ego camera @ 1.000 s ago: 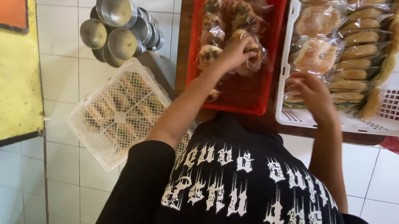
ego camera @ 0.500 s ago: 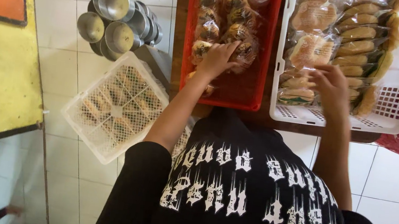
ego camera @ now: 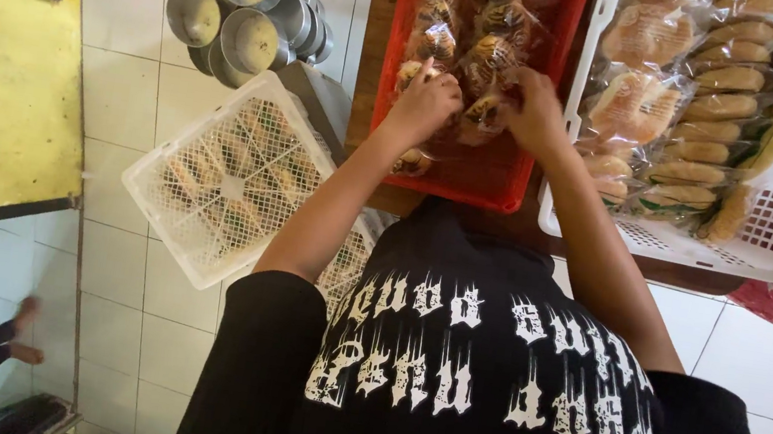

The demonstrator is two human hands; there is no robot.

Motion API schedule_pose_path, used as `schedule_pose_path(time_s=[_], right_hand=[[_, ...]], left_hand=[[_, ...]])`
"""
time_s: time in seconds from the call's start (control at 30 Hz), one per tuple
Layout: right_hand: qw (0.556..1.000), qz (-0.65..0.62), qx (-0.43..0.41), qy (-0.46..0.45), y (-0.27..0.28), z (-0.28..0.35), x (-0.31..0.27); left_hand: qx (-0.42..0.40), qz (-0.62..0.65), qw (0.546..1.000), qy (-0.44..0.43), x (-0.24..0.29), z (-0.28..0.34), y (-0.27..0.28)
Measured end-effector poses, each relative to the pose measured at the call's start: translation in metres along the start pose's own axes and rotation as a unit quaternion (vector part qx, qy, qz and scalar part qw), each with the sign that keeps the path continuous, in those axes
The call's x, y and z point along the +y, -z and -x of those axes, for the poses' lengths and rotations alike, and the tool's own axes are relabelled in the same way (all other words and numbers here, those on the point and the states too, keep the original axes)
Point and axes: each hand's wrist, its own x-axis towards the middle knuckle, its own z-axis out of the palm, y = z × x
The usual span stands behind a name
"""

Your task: Sorting individually wrapped bread items from a large crate into a smaller red basket.

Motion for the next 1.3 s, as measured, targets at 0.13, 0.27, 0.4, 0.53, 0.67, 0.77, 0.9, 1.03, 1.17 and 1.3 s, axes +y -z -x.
schedule_pose_path(time_s=[0.13, 0.27, 0.4, 0.53, 0.67, 0.77, 0.9, 1.03, 1.17, 1.3], right_hand=[[0.996, 0.043, -0.040, 0.063, -0.018, -0.002, -0.010], [0.996, 0.008, -0.088, 0.002, -0.027, 0.000, -0.004], [0.996, 0.001, -0.093, -0.016, -0.022, 0.006, -0.014], [0.995, 0.018, -0.096, 0.002, -0.019, 0.012, -0.013], [0.990, 0.025, -0.138, -0.030, -0.013, 0.017, -0.028], [0.990, 0.016, -0.132, -0.040, -0.012, 0.012, -0.026], [0.995, 0.010, -0.087, -0.043, -0.009, -0.004, -0.037], [0.987, 0.018, -0.125, -0.095, -0.027, -0.022, -0.034], [0.986, 0.095, -0.123, -0.063, -0.029, -0.021, -0.040], [0.993, 0.082, -0.005, 0.082, 0.010, -0.009, -0.051]], left_hand=[[0.054, 0.015, 0.998, 0.037, 0.004, 0.014, 0.031], [0.070, 0.072, 0.994, 0.045, 0.003, 0.012, 0.037], [0.012, 0.017, 0.998, 0.053, 0.012, -0.012, 0.017], [0.027, -0.006, 0.999, 0.033, 0.007, -0.007, 0.006], [0.042, 0.106, 0.987, 0.116, -0.009, 0.021, -0.004], [0.075, 0.169, 0.963, 0.195, -0.022, 0.048, 0.012], [0.191, 0.237, 0.919, 0.252, -0.005, 0.080, 0.071], [0.208, 0.263, 0.905, 0.264, -0.001, 0.079, 0.060], [0.152, 0.231, 0.914, 0.296, -0.002, 0.066, 0.055], [0.117, 0.191, 0.922, 0.315, 0.003, 0.064, 0.049]])
